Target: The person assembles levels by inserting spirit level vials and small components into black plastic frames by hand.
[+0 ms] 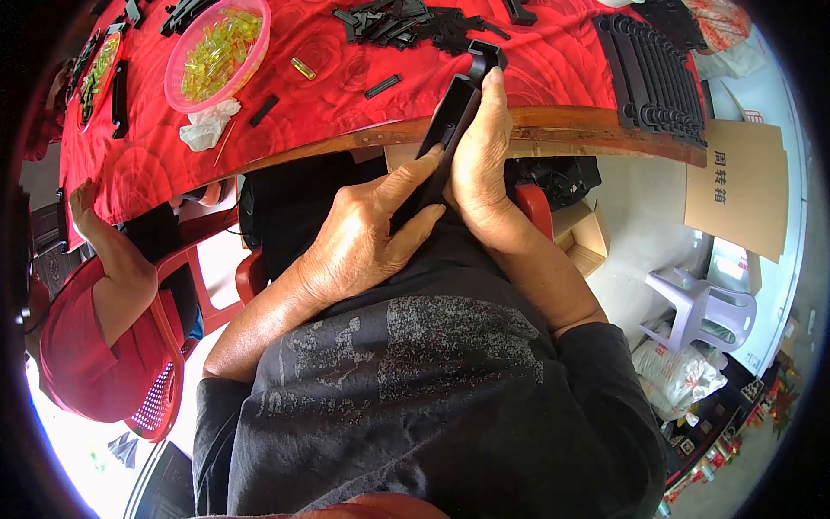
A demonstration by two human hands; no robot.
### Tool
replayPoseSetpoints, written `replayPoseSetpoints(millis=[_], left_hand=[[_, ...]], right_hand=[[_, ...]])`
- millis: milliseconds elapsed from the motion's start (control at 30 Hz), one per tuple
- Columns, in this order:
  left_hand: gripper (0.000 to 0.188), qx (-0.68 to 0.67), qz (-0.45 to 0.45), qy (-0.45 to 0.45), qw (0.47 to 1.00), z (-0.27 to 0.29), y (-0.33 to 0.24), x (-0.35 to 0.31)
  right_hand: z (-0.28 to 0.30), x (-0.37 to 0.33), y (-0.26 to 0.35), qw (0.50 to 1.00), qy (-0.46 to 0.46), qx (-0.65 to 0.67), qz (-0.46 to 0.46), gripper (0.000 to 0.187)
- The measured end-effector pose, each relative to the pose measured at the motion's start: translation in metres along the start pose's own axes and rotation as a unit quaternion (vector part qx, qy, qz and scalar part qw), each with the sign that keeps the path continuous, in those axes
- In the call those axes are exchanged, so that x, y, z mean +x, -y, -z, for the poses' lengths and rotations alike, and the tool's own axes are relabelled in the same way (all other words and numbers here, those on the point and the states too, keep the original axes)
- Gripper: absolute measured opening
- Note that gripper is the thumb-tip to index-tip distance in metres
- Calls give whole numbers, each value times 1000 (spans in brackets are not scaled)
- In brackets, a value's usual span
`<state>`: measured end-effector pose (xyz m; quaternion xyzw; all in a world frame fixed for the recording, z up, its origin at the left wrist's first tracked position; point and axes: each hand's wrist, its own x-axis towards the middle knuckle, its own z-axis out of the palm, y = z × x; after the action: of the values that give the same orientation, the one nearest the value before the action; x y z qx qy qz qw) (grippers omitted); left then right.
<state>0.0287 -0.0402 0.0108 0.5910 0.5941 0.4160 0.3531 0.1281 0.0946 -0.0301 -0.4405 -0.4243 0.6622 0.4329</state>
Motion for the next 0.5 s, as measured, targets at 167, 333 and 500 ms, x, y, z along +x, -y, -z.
replayPoseSetpoints(millis=[167, 333, 500], left_hand=[[56, 5, 15, 1, 1000, 1, -2, -1], [62, 23, -7, -3, 1000, 0, -1, 1], [64, 0, 23, 20, 1000, 3, -4, 3]], right_hand=[[-1, 0, 2, 1000, 7, 2, 6, 55], [-7, -3, 6, 1000, -24, 0, 9, 54], [-8, -7, 10, 999, -22, -31, 30, 54]])
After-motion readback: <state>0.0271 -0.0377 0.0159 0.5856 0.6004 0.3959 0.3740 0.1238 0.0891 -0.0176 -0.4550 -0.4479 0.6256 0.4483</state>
